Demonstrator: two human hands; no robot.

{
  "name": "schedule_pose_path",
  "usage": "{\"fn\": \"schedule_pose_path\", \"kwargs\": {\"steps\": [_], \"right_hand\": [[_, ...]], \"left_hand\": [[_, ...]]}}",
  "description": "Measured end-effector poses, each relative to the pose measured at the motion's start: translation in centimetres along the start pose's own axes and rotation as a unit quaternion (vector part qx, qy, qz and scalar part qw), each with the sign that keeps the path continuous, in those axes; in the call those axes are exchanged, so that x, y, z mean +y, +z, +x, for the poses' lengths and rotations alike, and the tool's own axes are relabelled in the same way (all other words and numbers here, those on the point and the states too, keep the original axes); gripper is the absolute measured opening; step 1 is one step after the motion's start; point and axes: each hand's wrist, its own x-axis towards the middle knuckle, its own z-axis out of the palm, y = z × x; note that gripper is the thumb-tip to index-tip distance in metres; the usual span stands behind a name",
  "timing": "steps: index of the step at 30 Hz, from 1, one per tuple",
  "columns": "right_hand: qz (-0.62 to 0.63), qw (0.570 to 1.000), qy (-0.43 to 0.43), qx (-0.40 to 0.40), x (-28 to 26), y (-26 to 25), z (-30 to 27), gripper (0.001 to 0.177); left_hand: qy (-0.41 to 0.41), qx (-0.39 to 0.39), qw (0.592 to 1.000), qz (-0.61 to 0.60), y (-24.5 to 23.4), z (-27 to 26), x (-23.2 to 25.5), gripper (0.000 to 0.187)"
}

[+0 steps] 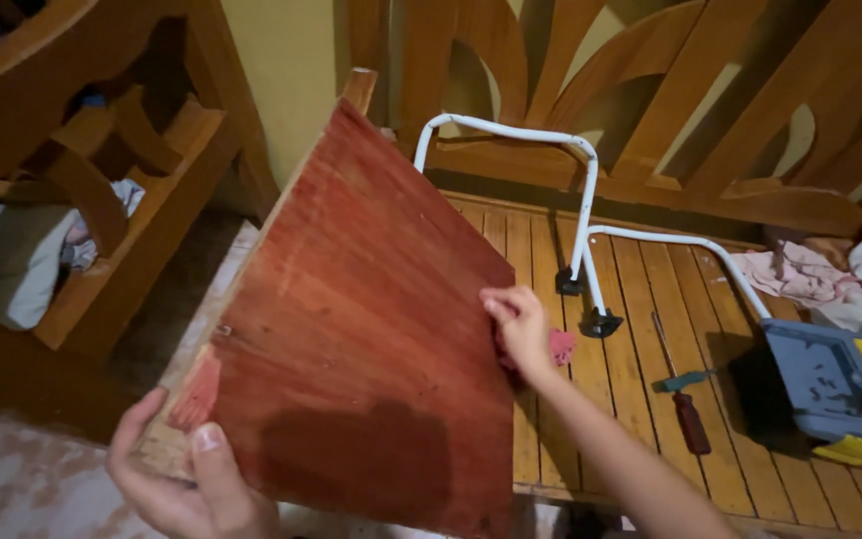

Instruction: The person wipes a rectangular wooden board with a pink cloth, first on the reddish side and then on the lighter side. The board is held in one hand while the other hand rubs the surface. The person flips the board over to clean the other side.

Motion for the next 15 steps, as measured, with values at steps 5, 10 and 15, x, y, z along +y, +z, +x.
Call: {"fn": "schedule_pose_path", "kwargs": {"steps": [5, 10, 15], "right_hand": [[0.026, 0.929, 0.368, 0.042, 0.3, 1.6, 7.1, 0.013], [-0.094, 0.988, 0.034, 0.117, 0.6, 3.7, 6.8, 0.008], [-0.022, 0.999, -0.040, 0.013, 0.7, 3.3, 2.2, 0.015]], "left_hand": [[-0.007, 0.002, 1.000, 0.003, 0.0, 0.0, 0.1, 0.047], [0.001, 0.019, 0.999, 0.040, 0.1, -0.1, 0.0, 0.046], [0.033, -0.006, 0.999, 0.001, -0.2, 0.1, -0.4, 0.045]]}}
